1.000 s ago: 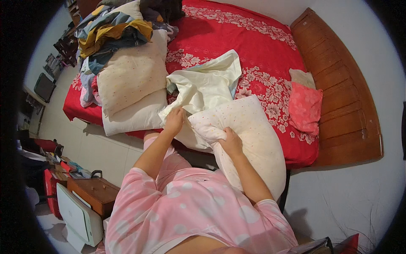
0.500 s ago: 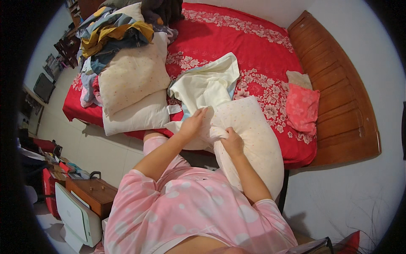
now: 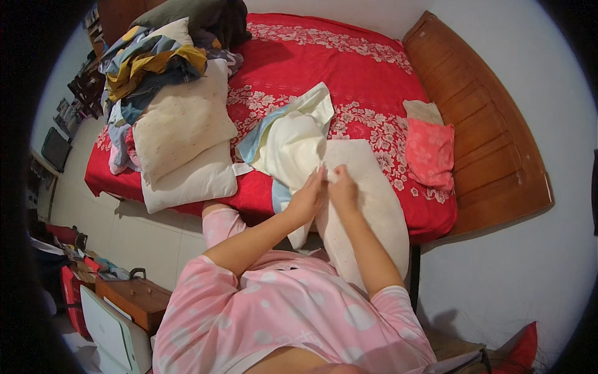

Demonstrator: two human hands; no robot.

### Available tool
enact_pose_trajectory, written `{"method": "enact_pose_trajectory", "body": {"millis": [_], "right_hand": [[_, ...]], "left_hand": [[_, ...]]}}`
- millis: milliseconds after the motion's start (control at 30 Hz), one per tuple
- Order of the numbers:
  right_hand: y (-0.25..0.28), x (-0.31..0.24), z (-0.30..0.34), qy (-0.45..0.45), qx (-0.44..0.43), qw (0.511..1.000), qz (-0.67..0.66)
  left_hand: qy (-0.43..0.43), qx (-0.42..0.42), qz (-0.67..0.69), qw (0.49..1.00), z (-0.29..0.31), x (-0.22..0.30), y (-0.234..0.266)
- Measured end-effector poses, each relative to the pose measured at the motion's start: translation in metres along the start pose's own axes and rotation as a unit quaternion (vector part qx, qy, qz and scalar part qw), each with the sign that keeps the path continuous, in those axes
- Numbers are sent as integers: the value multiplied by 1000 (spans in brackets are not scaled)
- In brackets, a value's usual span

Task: The person places a pillowcase onto a pillow and then puts shirts over another pillow on a bed.

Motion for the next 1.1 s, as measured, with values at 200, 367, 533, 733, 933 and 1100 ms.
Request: {"method": "enact_pose_trajectory", "body": {"millis": [200, 367, 533, 733, 933, 1100], "right_hand": [[-63, -12, 33, 179, -206, 960, 54], [-38, 61, -43, -11, -186, 952, -242], [15, 160, -98, -51, -22, 998, -37], [-32, 210, -82, -188, -151, 961, -134], [-32, 206, -70, -162, -183, 947, -210], [25, 116, -19, -161, -108, 978, -79]], "left_hand": [[132, -85, -3, 988, 30, -64, 17], [151, -73, -76, 983, 13, -63, 41], [84, -20, -147, 985, -3, -67, 32], [111, -45, -200, 972, 1, -97, 14], [149, -59, -244, 956, -7, -121, 30], [118, -29, -310, 943, -45, -115, 65]]}}
Point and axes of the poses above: each hand's wrist, its own z-axis away from the middle knuckle, its own y-axis out of the back of the hand, x = y × z, the point moved 7 cm from there along -z, towards the middle knuckle, and after that the axes turned 5 degrees about -x, right-handed, at the moved point
